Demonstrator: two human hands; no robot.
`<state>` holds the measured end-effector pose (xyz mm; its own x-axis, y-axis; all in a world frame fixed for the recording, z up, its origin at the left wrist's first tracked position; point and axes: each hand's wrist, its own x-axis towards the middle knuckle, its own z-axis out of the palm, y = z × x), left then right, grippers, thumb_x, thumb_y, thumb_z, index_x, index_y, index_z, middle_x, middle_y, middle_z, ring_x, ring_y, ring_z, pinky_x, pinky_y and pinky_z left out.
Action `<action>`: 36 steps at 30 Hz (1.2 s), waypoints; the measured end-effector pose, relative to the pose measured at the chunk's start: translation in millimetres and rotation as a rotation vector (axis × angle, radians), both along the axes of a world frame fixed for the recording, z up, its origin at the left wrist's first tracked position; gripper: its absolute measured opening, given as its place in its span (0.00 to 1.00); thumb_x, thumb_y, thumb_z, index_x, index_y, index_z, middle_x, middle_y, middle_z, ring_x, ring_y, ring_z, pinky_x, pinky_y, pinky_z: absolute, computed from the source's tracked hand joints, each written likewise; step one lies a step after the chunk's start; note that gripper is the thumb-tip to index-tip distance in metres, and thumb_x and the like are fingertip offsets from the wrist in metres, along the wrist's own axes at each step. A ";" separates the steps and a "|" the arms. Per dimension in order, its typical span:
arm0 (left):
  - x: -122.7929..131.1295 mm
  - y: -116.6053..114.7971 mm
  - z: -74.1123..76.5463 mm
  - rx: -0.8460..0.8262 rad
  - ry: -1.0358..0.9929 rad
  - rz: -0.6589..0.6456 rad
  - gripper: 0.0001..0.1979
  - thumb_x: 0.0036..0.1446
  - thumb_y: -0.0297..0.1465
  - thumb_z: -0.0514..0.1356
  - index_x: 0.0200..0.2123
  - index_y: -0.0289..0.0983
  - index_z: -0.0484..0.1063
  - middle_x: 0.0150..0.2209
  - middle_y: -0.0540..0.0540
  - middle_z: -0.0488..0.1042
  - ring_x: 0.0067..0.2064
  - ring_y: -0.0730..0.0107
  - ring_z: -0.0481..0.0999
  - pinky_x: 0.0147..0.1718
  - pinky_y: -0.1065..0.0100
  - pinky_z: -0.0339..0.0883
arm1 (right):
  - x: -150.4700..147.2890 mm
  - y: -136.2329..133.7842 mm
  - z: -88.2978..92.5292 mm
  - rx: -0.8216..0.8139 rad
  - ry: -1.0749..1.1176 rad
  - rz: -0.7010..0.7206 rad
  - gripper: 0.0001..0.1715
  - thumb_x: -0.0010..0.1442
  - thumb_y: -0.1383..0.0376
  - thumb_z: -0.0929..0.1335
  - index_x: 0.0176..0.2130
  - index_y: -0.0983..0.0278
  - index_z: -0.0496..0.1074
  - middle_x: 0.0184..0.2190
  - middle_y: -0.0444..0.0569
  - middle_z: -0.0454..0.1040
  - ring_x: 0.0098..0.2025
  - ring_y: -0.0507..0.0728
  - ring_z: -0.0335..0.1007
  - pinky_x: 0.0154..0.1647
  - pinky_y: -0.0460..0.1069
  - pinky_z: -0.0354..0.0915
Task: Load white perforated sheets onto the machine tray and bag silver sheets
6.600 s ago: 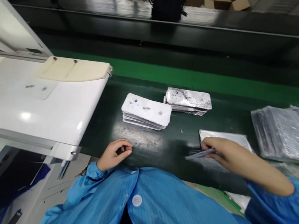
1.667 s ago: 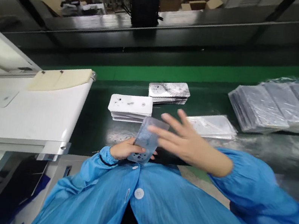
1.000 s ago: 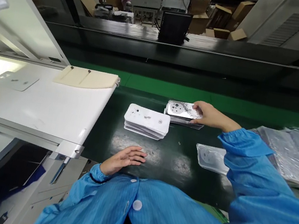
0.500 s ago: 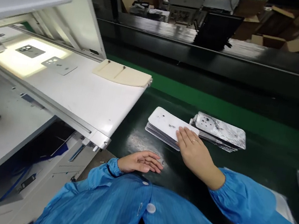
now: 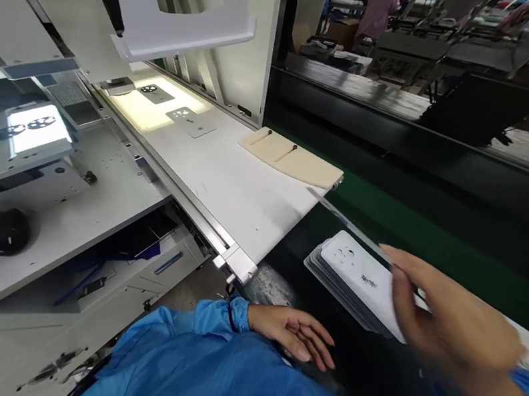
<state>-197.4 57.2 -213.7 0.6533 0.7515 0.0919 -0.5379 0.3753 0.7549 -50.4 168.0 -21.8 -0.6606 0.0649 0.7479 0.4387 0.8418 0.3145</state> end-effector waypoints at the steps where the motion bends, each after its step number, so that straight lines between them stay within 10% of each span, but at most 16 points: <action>1: -0.1 -0.1 0.2 0.002 0.005 0.000 0.32 0.49 0.30 0.68 0.57 0.34 0.64 0.49 0.38 0.73 0.53 0.58 0.75 0.57 0.52 0.58 | -22.1 -1.8 3.6 0.036 -0.023 0.089 0.19 0.60 0.73 0.67 0.52 0.69 0.70 0.41 0.51 0.79 0.37 0.54 0.76 0.40 0.45 0.70; 9: -2.2 -1.2 -4.7 0.018 -0.032 0.012 0.34 0.49 0.31 0.67 0.58 0.34 0.62 0.49 0.37 0.73 0.54 0.58 0.75 0.58 0.51 0.57 | -164.1 -6.0 -14.1 -0.345 -0.480 0.189 0.25 0.64 0.75 0.55 0.57 0.77 0.66 0.55 0.64 0.69 0.56 0.65 0.67 0.57 0.61 0.64; 17: -2.4 1.7 -11.9 0.011 0.003 -0.027 0.33 0.47 0.32 0.67 0.57 0.33 0.63 0.48 0.39 0.73 0.58 0.52 0.70 0.58 0.55 0.59 | -168.3 -13.3 -17.1 -0.699 -0.669 0.206 0.41 0.65 0.45 0.59 0.63 0.73 0.60 0.65 0.65 0.54 0.67 0.74 0.45 0.65 0.69 0.50; 36: -4.9 1.4 -10.1 0.033 -0.026 0.007 0.29 0.49 0.37 0.67 0.54 0.35 0.67 0.47 0.38 0.74 0.61 0.52 0.68 0.58 0.57 0.59 | -190.3 6.6 -11.1 -0.742 -0.681 0.139 0.40 0.65 0.46 0.60 0.64 0.72 0.59 0.66 0.63 0.51 0.68 0.73 0.43 0.66 0.67 0.47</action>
